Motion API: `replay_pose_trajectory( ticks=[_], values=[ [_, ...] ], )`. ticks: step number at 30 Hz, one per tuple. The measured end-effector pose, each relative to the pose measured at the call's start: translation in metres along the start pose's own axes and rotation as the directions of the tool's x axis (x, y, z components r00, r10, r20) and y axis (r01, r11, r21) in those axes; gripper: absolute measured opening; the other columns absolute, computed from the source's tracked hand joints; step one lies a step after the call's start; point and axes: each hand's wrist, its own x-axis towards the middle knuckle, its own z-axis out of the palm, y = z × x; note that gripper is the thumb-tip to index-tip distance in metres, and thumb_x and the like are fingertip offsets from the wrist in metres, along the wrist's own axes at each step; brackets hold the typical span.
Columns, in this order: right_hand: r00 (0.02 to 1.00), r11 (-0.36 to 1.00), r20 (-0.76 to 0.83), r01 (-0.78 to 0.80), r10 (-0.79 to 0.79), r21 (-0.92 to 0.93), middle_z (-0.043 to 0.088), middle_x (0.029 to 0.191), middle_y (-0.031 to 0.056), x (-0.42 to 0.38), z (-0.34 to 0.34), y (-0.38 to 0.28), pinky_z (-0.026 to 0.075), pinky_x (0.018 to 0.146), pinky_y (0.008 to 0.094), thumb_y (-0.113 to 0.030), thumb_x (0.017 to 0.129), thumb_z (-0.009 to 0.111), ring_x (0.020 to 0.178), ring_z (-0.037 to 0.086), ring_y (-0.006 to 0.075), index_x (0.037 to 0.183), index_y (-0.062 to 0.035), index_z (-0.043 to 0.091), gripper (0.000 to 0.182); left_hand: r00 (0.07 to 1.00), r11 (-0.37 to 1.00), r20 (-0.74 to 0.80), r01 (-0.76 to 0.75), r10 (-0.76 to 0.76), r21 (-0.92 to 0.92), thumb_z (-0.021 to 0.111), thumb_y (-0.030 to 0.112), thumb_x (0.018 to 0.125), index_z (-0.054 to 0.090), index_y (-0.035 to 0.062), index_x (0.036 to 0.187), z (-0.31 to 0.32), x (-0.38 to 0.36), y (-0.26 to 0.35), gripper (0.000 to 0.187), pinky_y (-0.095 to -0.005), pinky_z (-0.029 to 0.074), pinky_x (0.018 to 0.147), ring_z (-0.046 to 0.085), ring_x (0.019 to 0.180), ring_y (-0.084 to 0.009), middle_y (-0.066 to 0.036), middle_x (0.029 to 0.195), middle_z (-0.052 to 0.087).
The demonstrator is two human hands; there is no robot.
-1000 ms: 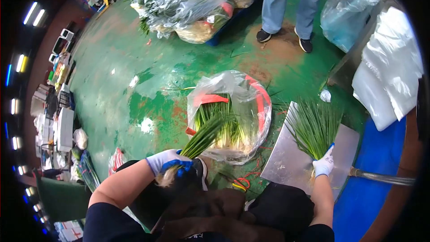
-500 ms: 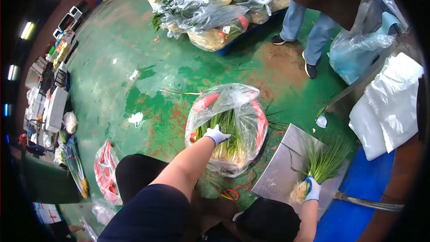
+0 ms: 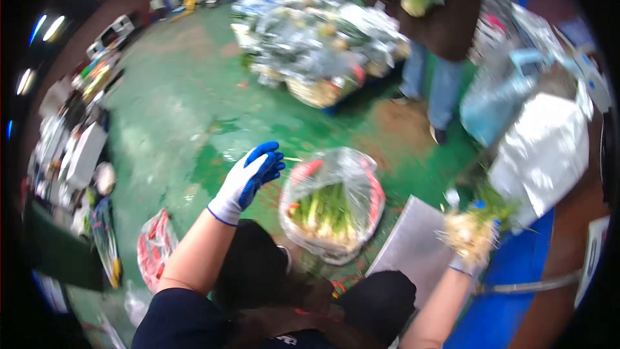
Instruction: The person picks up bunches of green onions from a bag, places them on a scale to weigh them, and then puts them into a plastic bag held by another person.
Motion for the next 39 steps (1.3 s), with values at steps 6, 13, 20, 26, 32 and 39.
replay_pose_trajectory(
  ticks=[6, 13, 20, 26, 32, 39],
  values=[
    [0.838, 0.743, -0.523, -0.249, -0.156, -0.621, 0.040, 0.048, -0.0008, 0.072, -0.048, 0.016, 0.040, 0.043, 0.0299, -0.031, 0.094, 0.040, 0.043, 0.045, 0.0125, 0.063, -0.0157, 0.051, 0.037, 0.924, 0.979, -0.376, -0.005, -0.074, -0.203, 0.058, 0.031, 0.090, 0.047, 0.0076, 0.127, -0.132, -0.102, -0.022, 0.045, -0.0332, 0.048, 0.084, 0.059, 0.096, -0.0210, -0.011, 0.114, 0.057],
    [0.936, 0.788, -0.323, -0.091, -0.141, -0.609, 0.033, 0.041, -0.0046, 0.077, -0.112, 0.008, 0.030, 0.035, 0.0353, -0.045, 0.088, 0.041, 0.034, 0.033, 0.0136, 0.051, -0.0262, 0.040, 0.042, 0.926, 0.865, -0.368, -0.113, -0.086, -0.488, 0.050, 0.038, 0.091, 0.053, 0.0142, 0.115, -0.224, -0.184, -0.113, 0.034, -0.0367, 0.049, 0.073, 0.058, 0.092, -0.0241, -0.008, 0.106, 0.059],
    [0.712, -0.340, 0.479, -0.343, 0.513, 0.875, 0.061, 0.107, 0.0042, 0.062, -0.097, 0.022, 0.043, 0.088, 0.0394, -0.045, 0.087, 0.045, 0.098, 0.055, 0.0230, 0.106, -0.0133, 0.057, 0.039, 0.775, 0.805, -0.631, -0.383, 0.014, -0.453, 0.058, 0.025, 0.088, 0.057, 0.0111, 0.115, -0.183, -0.114, -0.080, 0.030, -0.0314, 0.047, 0.071, 0.056, 0.079, -0.0157, 0.000, 0.088, 0.058],
    [0.821, 0.240, 0.175, -0.352, 0.544, 0.905, 0.061, 0.106, 0.0054, 0.065, -0.102, 0.032, 0.044, 0.088, 0.0404, -0.044, 0.087, 0.046, 0.098, 0.055, 0.0241, 0.106, -0.0124, 0.058, 0.039, 0.901, 0.760, -0.364, -0.405, 0.237, -0.508, 0.058, 0.032, 0.090, 0.057, 0.0037, 0.107, -0.040, -0.055, -0.006, 0.033, -0.0264, 0.037, 0.049, 0.039, 0.050, -0.0093, 0.003, 0.059, 0.039],
    [0.854, 0.398, 0.015, -0.258, 0.520, 0.880, 0.061, 0.106, 0.0066, 0.065, -0.103, 0.056, 0.044, 0.088, 0.0415, -0.043, 0.088, 0.047, 0.098, 0.056, 0.0251, 0.107, -0.0115, 0.058, 0.039, 0.970, 0.597, -0.002, 0.149, -0.244, -0.788, 0.046, 0.056, 0.089, 0.037, 0.0190, 0.133, 0.017, 0.026, -0.104, 0.058, -0.0389, 0.046, 0.083, 0.058, 0.095, -0.0322, -0.016, 0.108, 0.058],
    [0.840, -0.162, 0.270, -0.218, 0.471, 0.962, 0.062, 0.105, 0.0079, 0.056, -0.137, 0.037, 0.045, 0.088, 0.0427, -0.042, 0.088, 0.048, 0.097, 0.056, 0.0263, 0.107, -0.0104, 0.058, 0.038, 0.963, 0.705, -0.096, 0.114, -0.251, -0.700, 0.041, 0.062, 0.088, 0.032, 0.0215, 0.138, 0.013, 0.035, -0.109, 0.065, -0.0388, 0.043, 0.085, 0.057, 0.098, -0.0241, -0.012, 0.119, 0.056]
  ],
)
